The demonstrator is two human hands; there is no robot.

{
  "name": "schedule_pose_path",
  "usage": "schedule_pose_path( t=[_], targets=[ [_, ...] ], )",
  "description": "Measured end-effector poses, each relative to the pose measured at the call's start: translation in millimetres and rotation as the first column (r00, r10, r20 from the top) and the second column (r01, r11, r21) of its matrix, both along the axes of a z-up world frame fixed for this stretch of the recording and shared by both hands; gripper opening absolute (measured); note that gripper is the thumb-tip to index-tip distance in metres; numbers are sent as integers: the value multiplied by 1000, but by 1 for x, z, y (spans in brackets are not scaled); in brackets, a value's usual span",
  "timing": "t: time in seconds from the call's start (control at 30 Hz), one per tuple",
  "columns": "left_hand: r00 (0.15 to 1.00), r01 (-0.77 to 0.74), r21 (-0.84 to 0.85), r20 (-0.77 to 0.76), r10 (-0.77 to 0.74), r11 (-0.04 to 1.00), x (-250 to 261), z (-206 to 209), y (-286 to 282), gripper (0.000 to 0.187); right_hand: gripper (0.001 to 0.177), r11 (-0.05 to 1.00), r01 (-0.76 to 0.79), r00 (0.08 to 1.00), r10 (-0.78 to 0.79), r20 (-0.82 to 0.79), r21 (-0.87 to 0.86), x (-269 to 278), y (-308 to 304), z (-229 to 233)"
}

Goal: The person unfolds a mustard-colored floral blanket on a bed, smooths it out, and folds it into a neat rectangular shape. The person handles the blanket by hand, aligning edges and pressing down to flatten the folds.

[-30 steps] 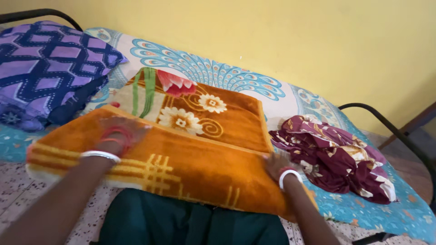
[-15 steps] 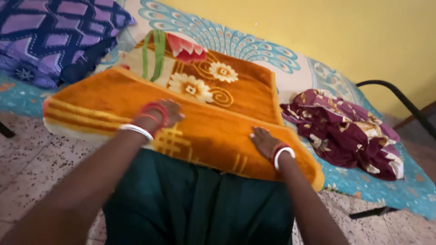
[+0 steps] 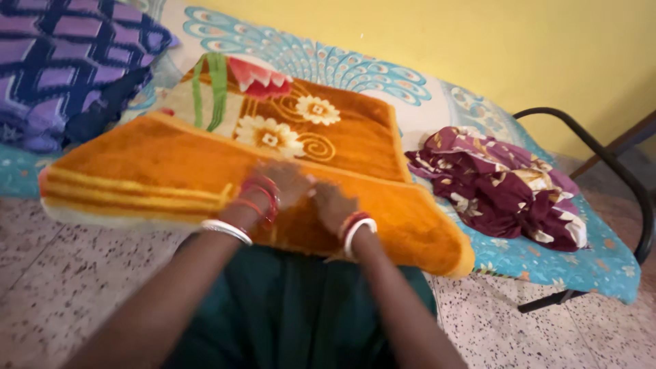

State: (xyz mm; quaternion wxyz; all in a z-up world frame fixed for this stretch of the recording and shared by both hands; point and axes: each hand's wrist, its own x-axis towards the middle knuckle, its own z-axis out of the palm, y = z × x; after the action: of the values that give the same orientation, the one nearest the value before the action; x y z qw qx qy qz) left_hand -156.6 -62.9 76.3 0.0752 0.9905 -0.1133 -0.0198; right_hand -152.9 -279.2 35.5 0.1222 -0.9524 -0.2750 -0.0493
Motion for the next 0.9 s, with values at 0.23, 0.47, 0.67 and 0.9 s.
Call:
schedule_pose_path(
  t=[0.23, 0.47, 0.67, 0.9],
  targets=[
    [994, 66, -97, -79, -74, 993, -1, -30, 10, 82, 50, 943, -112, 988, 139, 67, -312, 15, -72, -13],
    [952, -276, 31, -127, 278, 961, -29, -8, 163, 79, 54, 912, 222, 965, -256, -55, -346, 7, -229, 13],
    [914, -405, -17, -44, 403, 914, -52, 24, 171, 71, 62, 763, 608, 778, -628, -29, -219, -26, -204, 60],
    [982, 84, -89, -165, -98, 992, -59, 39, -50, 58, 61, 959, 38, 999, -42, -6, -279, -48, -49, 26]
  ],
)
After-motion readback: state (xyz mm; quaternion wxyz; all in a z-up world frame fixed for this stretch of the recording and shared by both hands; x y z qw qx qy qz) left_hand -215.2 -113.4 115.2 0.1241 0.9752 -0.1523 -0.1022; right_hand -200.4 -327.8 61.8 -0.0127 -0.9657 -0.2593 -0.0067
